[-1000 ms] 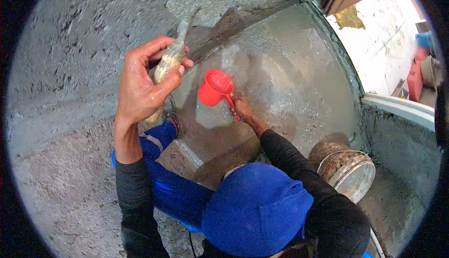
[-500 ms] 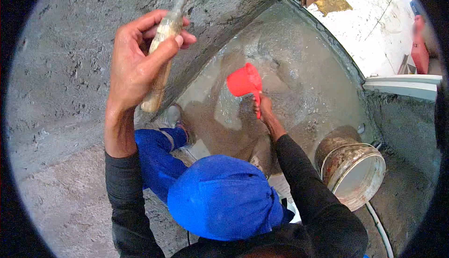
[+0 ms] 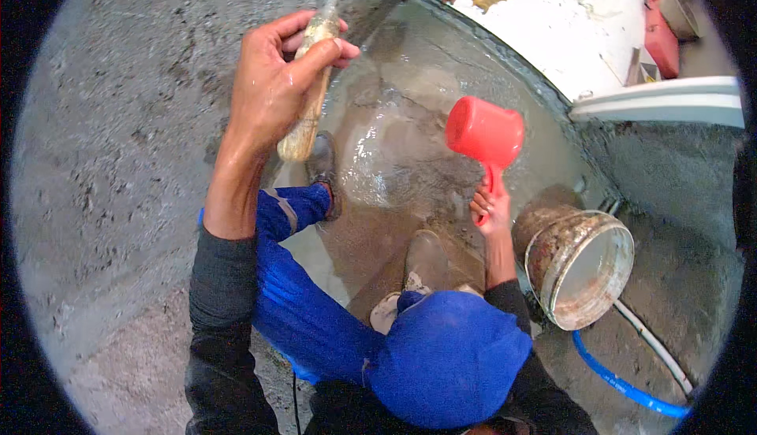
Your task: Plastering and finishing the concrete area around a squat toilet using a trowel and water.
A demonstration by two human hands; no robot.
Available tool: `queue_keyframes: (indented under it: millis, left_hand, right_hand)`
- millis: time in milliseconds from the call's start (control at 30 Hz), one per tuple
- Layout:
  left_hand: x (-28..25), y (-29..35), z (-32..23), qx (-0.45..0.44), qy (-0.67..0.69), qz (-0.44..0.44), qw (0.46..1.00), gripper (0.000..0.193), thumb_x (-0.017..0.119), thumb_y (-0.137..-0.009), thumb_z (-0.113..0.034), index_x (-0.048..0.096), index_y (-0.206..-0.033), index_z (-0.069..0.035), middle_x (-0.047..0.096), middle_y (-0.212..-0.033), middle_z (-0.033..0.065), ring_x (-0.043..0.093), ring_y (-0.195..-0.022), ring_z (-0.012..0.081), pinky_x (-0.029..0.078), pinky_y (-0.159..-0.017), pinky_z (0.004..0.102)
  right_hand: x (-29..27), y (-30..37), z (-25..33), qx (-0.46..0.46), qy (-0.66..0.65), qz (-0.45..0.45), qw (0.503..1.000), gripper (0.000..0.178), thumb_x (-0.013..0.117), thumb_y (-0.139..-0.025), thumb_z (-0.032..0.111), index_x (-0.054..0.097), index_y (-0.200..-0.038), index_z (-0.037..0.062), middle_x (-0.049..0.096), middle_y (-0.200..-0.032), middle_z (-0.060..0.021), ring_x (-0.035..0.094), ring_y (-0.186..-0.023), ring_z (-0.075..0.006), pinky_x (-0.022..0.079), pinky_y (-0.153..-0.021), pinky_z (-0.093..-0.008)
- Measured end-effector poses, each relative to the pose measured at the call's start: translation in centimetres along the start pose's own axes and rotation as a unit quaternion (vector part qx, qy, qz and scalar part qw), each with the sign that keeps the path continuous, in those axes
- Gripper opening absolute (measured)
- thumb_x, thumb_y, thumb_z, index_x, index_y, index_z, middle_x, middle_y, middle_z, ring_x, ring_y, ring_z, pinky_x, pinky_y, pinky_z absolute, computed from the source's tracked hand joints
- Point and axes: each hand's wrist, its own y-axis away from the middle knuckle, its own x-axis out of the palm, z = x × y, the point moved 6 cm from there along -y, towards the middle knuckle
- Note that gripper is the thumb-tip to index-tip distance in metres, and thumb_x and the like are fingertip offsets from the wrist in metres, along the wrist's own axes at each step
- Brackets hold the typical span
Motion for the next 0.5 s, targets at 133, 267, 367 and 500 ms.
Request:
queue_keyframes:
  millis: [133,267,367,500]
  left_hand:
    - [0.2,-1.9,2.4,-0.029,-0.003,-0.009,1.0,0.026,0.065,-0.091,-0.014,0.067,-0.109,0.005,0.075,-0.091,0.0088,0.067,-0.084,0.0112,0.053,-0.078,0.0249]
    - [1.1,-2.8,3.4,-0.019,-0.044,0.007,0.999,0.029,0.066,-0.09,-0.016,0.068,-0.11,0.005,0.075,-0.091,0.0081,0.067,-0.084,0.0104,0.053,-0.078,0.0253]
    - [3.0,-2.8,3.1,-0.005,-0.083,0.029,0.996,0.029,0.067,-0.089,-0.016,0.068,-0.11,0.005,0.075,-0.091,0.0082,0.067,-0.084,0.0104,0.052,-0.078,0.025]
    - [3.4,-1.8,3.2,-0.015,-0.093,0.047,0.994,0.029,0.067,-0.089,-0.016,0.068,-0.11,0.005,0.075,-0.091,0.0078,0.067,-0.084,0.0107,0.052,-0.077,0.0249]
  right_hand:
    - [7.5,14.9,8.1,-0.31,0.408,-0.294,0.807,0.043,0.043,-0.104,0.05,0.054,-0.088,0.0108,0.044,-0.052,0.002,0.037,-0.035,-0.0092,0.031,-0.033,-0.0252]
    - [9.1,27.9,12.9,-0.486,0.505,-0.376,0.606,0.026,0.053,-0.105,0.038,0.06,-0.1,0.0126,0.051,-0.062,0.003,0.047,-0.049,-0.0051,0.036,-0.042,-0.0203]
    - [4.2,33.6,16.5,-0.365,0.666,-0.506,0.409,0.032,0.054,-0.103,0.038,0.059,-0.104,0.0067,0.061,-0.068,-0.0081,0.06,-0.057,-0.0169,0.049,-0.052,-0.034]
    - [-1.3,34.9,17.2,-0.208,0.775,-0.593,0.071,0.037,0.051,-0.101,0.04,0.058,-0.103,0.0043,0.069,-0.081,-0.021,0.069,-0.073,-0.0399,0.052,-0.064,-0.0519]
